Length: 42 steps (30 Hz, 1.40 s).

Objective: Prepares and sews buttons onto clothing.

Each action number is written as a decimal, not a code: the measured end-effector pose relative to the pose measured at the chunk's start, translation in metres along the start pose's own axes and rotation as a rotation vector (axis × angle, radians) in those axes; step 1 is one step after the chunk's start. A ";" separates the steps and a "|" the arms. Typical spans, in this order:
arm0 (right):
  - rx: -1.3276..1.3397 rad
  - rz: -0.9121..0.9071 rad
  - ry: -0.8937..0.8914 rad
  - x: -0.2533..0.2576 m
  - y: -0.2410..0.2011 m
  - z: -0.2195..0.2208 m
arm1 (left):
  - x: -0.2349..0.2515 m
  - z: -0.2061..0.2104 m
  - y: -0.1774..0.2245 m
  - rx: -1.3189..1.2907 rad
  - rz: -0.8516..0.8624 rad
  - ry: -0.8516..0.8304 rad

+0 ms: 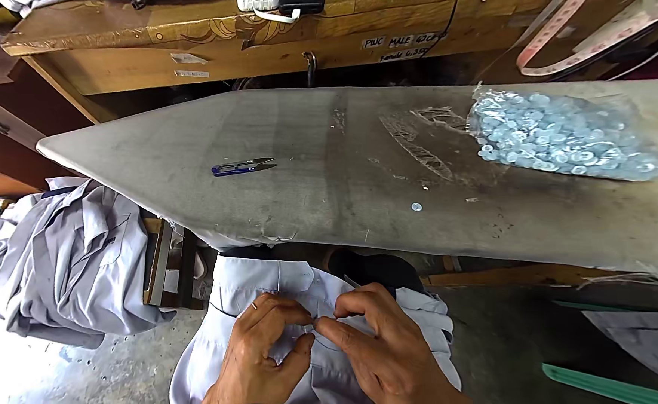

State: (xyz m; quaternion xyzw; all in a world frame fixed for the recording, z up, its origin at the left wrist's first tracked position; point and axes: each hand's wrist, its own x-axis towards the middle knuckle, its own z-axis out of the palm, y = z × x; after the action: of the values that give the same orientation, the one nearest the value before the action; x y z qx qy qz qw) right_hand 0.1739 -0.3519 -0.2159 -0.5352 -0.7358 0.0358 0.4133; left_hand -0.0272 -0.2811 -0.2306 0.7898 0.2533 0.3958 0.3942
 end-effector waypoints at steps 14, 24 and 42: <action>0.083 -0.133 -0.107 0.014 -0.011 -0.004 | -0.001 -0.004 0.003 0.000 -0.022 -0.004; 0.695 0.318 -0.394 -0.008 -0.014 -0.008 | 0.000 -0.018 0.006 -0.472 -0.292 -0.006; 0.694 0.366 0.281 -0.060 0.033 -0.123 | -0.007 -0.015 -0.014 -0.012 -0.224 -0.250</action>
State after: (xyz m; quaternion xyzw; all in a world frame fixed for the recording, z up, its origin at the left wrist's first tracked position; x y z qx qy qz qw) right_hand 0.2838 -0.4352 -0.1859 -0.4855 -0.5093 0.2812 0.6526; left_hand -0.0452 -0.2720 -0.2397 0.7974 0.2863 0.2497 0.4689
